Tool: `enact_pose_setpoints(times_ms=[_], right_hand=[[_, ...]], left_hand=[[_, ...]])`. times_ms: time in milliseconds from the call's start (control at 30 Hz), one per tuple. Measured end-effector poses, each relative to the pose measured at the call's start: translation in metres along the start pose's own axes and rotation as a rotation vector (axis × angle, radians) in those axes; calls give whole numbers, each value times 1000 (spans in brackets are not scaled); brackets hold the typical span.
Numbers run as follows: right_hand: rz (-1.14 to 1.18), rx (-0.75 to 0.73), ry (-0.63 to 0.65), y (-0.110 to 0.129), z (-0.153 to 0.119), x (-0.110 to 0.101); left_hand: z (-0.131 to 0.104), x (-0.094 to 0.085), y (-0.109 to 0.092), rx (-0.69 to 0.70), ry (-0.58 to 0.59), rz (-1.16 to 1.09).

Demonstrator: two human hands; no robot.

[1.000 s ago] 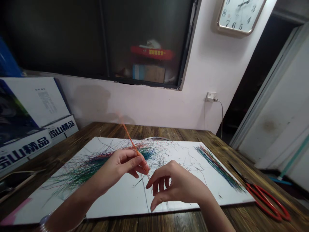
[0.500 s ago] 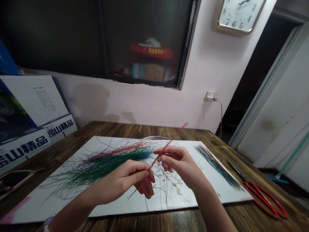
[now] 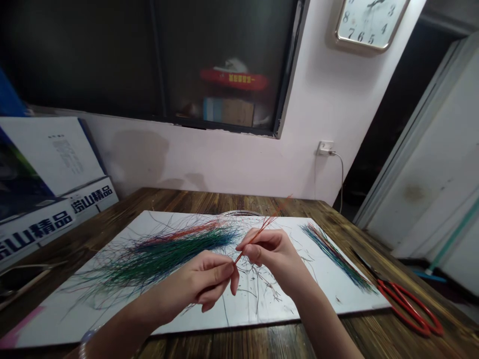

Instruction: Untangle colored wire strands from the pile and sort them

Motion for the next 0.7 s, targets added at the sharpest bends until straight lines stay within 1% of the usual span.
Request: enact_pose_setpoints(times_ms=[133, 300, 500, 567, 633, 700], right_hand=[[25, -10, -15, 1, 0, 1], [28, -11, 4, 0, 0, 4], [-22, -15, 4, 1, -2, 5], [-25, -26, -28, 4, -2, 1], [-3, -51, -90, 8, -1, -7], [4, -84, -142, 12, -1, -15]], left_hand=[[1, -2, 0, 28, -41, 15], [1, -2, -1, 43, -39, 31], [1, -2, -3, 60, -33, 77], [2, -3, -2, 61, -56, 122], [2, -6, -2, 63, -100, 184], [0, -8, -6, 91, -146, 267]])
Point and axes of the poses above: each hand's wrist, its own z-axis towards the middle knuckle, its own x-axis out of the palm, y = z × x, the point moved 8 cm from there along z, towards the middle knuckle, and after that the axes turned 10 degrees about -y, right-handed, at the moved point
